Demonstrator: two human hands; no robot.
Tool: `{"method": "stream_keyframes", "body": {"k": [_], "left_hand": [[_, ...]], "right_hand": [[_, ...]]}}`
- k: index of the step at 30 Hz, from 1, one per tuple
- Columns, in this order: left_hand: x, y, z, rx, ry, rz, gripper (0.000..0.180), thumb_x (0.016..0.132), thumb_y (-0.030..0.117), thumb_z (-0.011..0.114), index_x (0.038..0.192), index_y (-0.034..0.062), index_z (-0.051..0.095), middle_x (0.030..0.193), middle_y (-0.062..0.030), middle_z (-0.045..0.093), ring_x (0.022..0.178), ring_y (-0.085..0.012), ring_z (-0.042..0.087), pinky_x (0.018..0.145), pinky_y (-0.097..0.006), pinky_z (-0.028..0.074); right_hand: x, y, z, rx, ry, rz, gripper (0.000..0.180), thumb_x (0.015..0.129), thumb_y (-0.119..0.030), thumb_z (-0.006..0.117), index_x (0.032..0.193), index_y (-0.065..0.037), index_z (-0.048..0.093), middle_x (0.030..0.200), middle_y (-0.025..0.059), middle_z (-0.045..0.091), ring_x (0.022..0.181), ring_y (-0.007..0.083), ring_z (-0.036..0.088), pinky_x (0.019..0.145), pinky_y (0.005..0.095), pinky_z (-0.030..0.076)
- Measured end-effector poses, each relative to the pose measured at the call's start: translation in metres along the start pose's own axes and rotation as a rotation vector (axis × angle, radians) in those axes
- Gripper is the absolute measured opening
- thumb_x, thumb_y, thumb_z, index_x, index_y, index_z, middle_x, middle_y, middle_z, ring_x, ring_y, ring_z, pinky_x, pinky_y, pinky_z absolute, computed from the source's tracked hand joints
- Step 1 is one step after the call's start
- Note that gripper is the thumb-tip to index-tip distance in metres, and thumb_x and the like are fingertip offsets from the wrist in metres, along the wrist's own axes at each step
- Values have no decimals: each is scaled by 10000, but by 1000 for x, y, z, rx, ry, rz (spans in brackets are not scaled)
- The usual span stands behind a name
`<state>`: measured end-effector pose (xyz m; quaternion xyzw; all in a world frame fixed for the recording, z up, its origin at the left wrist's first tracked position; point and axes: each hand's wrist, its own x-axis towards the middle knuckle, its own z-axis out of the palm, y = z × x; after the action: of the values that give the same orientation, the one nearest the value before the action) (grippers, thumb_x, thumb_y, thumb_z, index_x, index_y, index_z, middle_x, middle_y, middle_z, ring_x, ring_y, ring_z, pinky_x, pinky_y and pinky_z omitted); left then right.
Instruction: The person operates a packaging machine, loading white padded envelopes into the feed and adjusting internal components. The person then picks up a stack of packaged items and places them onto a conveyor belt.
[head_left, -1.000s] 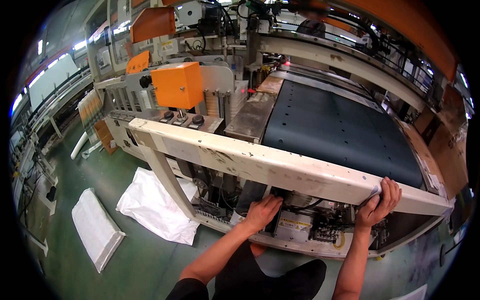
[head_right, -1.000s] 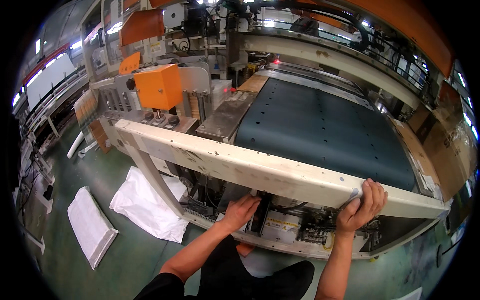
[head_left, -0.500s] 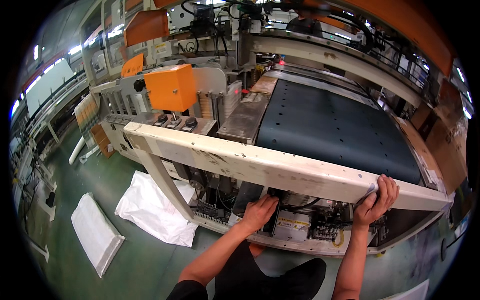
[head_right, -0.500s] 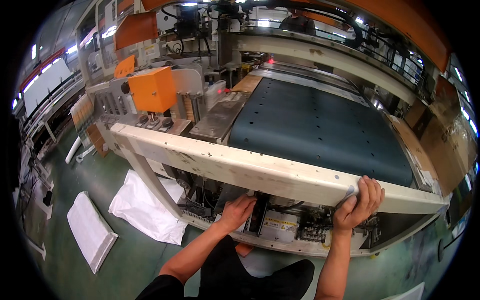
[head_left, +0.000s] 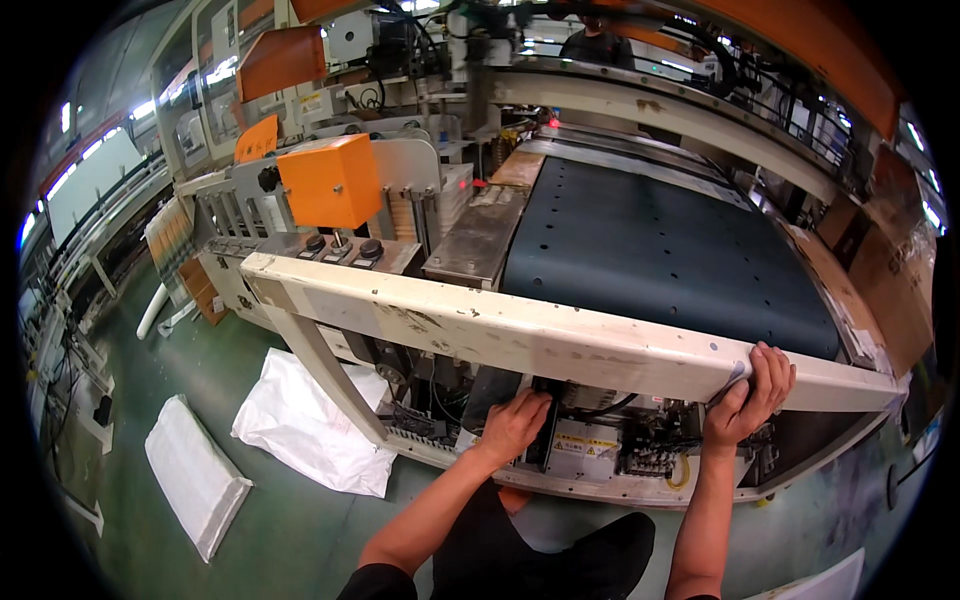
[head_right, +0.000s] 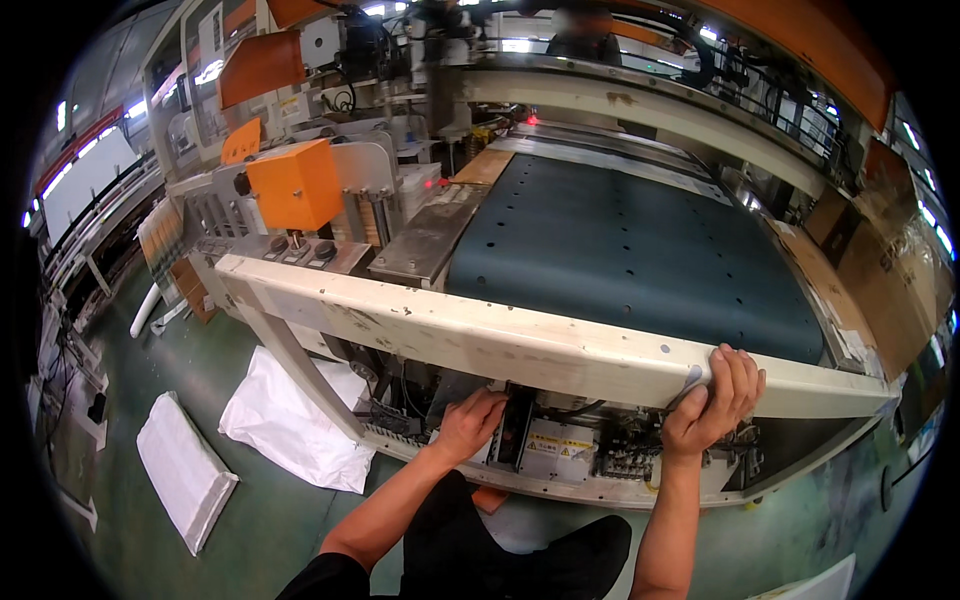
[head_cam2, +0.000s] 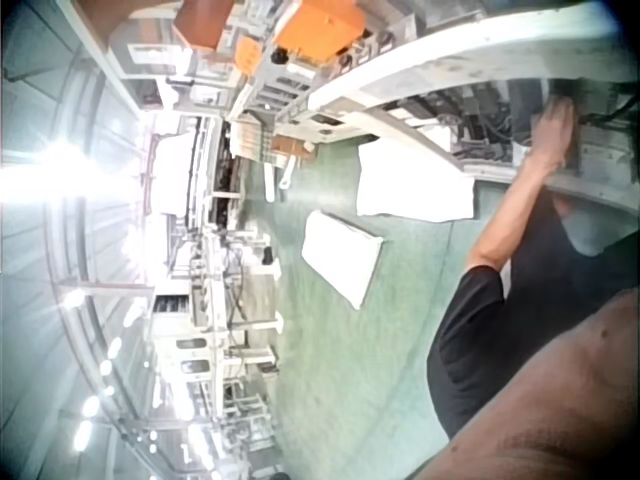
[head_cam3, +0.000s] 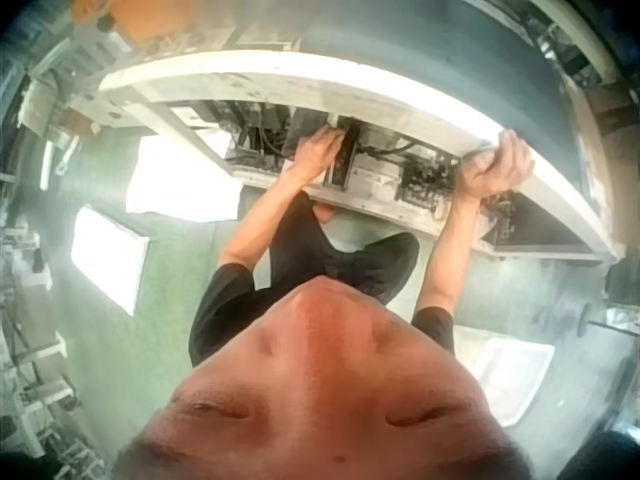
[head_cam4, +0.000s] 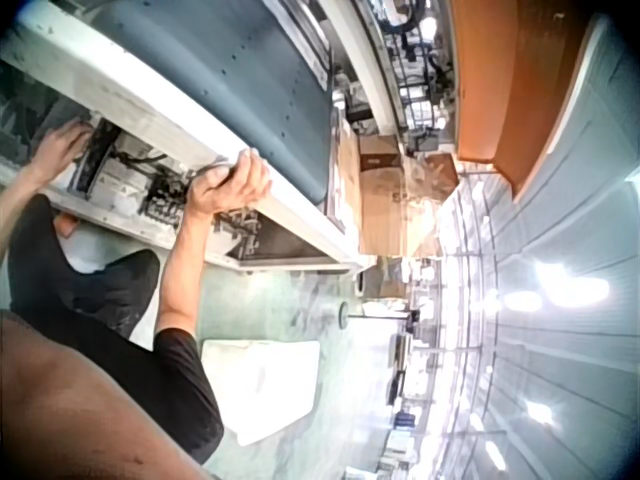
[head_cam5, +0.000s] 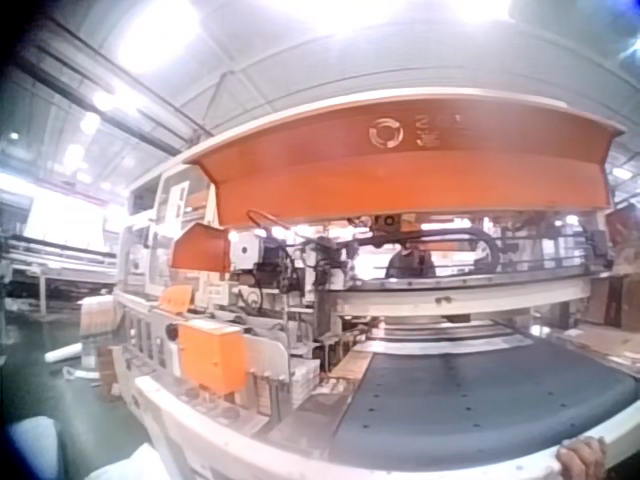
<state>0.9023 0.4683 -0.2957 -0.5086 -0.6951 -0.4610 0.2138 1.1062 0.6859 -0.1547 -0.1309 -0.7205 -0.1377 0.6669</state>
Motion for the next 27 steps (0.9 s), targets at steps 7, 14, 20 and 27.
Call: {"method": "stream_keyframes", "body": {"k": [7,14,20,27], "left_hand": [[-1,-3,2,-18,7,6,128,892,91,621,1017,67,625,896,-74,648,697,-294,648,558,-389,525],[0,-3,2,-3,12,18,126,887,83,624,1011,59,622,888,-76,647,688,-298,645,557,-390,528],[-1,-4,2,-10,13,19,122,888,82,622,1008,58,622,883,-78,644,685,-301,643,552,-389,527],[1,-1,2,-18,17,18,108,893,82,621,996,52,623,871,-86,640,678,-304,638,548,-390,519]], "right_hand": [[0,0,0,-3,3,-2,353,896,-170,428,1171,-23,593,1174,145,620,1164,354,540,1103,505,282],[1,0,0,2,6,-1,353,892,-171,429,1165,-22,595,1168,147,619,1163,353,539,1104,504,282],[0,-1,0,5,4,2,352,892,-172,428,1164,-21,593,1166,147,619,1163,354,538,1104,507,281],[0,0,0,-6,3,-4,345,897,-156,424,1167,-19,590,1176,149,620,1171,361,538,1104,520,282]]}}
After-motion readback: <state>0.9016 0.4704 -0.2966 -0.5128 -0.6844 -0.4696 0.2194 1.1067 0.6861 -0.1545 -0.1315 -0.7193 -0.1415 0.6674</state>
